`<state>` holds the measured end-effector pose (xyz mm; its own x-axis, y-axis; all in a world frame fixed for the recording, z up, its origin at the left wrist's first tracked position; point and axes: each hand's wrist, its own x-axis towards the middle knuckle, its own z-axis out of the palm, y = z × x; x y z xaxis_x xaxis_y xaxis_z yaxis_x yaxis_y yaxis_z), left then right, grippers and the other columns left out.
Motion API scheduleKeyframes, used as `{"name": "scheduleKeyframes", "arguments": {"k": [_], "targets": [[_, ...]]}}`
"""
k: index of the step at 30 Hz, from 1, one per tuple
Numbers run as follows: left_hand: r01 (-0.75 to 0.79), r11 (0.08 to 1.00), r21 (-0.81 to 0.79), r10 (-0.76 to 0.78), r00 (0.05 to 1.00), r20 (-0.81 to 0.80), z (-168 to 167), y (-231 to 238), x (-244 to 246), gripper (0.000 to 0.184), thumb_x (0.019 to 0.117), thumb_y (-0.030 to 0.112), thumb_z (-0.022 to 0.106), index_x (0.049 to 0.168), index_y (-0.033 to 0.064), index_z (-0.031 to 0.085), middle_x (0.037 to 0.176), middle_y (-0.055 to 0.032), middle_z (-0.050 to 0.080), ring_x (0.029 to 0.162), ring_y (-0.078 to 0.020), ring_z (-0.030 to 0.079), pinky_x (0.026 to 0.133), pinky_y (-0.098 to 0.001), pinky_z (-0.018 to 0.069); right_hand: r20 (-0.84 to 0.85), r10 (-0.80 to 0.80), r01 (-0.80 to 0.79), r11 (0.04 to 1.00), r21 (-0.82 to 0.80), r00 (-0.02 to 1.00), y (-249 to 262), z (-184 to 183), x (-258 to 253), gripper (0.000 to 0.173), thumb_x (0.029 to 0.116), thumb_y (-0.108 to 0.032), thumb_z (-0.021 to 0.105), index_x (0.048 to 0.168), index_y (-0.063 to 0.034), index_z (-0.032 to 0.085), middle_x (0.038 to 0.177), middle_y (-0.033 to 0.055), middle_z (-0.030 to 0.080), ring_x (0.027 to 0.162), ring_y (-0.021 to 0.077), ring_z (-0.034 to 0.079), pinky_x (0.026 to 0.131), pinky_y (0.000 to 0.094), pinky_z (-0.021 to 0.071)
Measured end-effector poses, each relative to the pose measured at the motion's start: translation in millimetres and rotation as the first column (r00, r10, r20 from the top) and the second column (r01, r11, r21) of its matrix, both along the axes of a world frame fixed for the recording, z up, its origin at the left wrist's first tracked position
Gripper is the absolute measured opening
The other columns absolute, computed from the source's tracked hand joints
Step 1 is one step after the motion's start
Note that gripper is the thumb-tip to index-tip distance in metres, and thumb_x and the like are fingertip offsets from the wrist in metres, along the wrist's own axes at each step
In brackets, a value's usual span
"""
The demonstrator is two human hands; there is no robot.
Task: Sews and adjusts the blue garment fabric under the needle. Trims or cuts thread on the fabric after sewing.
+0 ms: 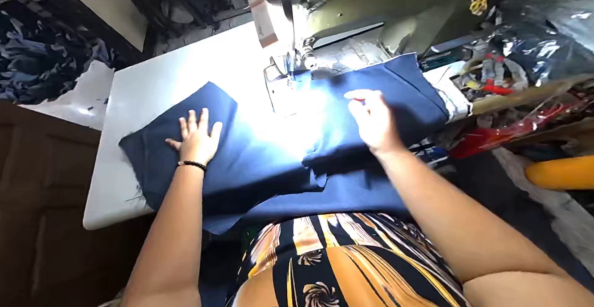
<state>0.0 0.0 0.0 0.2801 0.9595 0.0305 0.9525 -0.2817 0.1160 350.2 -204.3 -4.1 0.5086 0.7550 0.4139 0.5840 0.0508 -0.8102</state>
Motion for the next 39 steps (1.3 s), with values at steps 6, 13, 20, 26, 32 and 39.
{"name": "scheduleKeyframes", "arguments": {"k": [6,13,20,26,32,39], "targets": [[0.403,0.911,-0.084,-0.407,0.913,-0.036,2,-102,67,0.067,0.1022,0.065,0.033,0.163,0.0362,0.029,0.172,-0.0078,0.018,0.158,-0.0431,0.011,0.104,-0.0896,0.0091,0.388,0.239,-0.147,0.956,-0.252,0.890,43,-5,91,0.034,0.1003,-0.027,0.060,0.123,-0.0047,0.073,0.126,0.0247,0.062,0.116,0.0392,0.061,0.098,0.0530,0.0503],[0.269,0.961,0.062,-0.274,0.957,0.090,26,-42,107,0.047,0.1056,0.047,0.048,0.130,0.0107,0.067,0.134,-0.0179,0.064,0.133,-0.0411,0.054,0.109,-0.0697,0.0326,0.460,0.347,-0.220,0.926,-0.308,0.817,53,-7,94,0.036,0.0969,-0.035,0.062,0.119,-0.0088,0.075,0.126,0.0220,0.063,0.123,0.0414,0.057,0.106,0.0573,0.0438],[0.418,0.905,0.074,-0.423,0.871,0.249,-1,-25,114,0.044,0.1049,0.037,0.053,0.107,-0.0028,0.071,0.109,-0.0238,0.069,0.114,-0.0437,0.063,0.103,-0.0645,0.0423,0.434,0.260,-0.175,0.958,-0.226,0.863,52,13,52,0.038,0.0976,-0.032,0.061,0.123,-0.0059,0.073,0.121,0.0192,0.069,0.119,0.0361,0.062,0.106,0.0555,0.0429],[0.530,0.633,0.564,-0.752,0.596,0.283,84,-96,67,0.023,0.1069,0.020,0.052,0.104,-0.0002,0.062,0.094,-0.0144,0.065,0.087,-0.0226,0.062,0.081,-0.0381,0.0515,-0.196,0.678,-0.706,0.690,-0.161,0.708,5,25,-77,0.040,0.0838,-0.026,0.082,0.114,-0.0026,0.070,0.103,0.0099,0.073,0.097,0.0151,0.070,0.087,0.0383,0.0594],[0.428,0.710,0.560,-0.638,0.727,0.254,111,-49,61,0.027,0.1009,0.021,0.063,0.120,0.0029,0.066,0.111,-0.0155,0.072,0.106,-0.0288,0.065,0.101,-0.0546,0.0396,-0.312,0.810,-0.815,0.312,-0.488,0.496,-27,4,-80,0.034,0.1000,-0.029,0.064,0.091,0.0041,0.067,0.080,0.0146,0.065,0.077,0.0246,0.063,0.071,0.0453,0.0497],[0.356,0.928,0.107,-0.368,0.842,0.395,5,-28,145,0.031,0.1045,0.020,0.054,0.123,-0.0001,0.070,0.120,-0.0190,0.071,0.117,-0.0332,0.066,0.105,-0.0528,0.0471,-0.213,0.667,-0.504,0.278,-0.818,0.714,-32,-27,-49,0.037,0.1070,-0.026,0.051,0.108,0.0084,0.066,0.106,0.0274,0.068,0.108,0.0424,0.065,0.095,0.0606,0.0477]]}}
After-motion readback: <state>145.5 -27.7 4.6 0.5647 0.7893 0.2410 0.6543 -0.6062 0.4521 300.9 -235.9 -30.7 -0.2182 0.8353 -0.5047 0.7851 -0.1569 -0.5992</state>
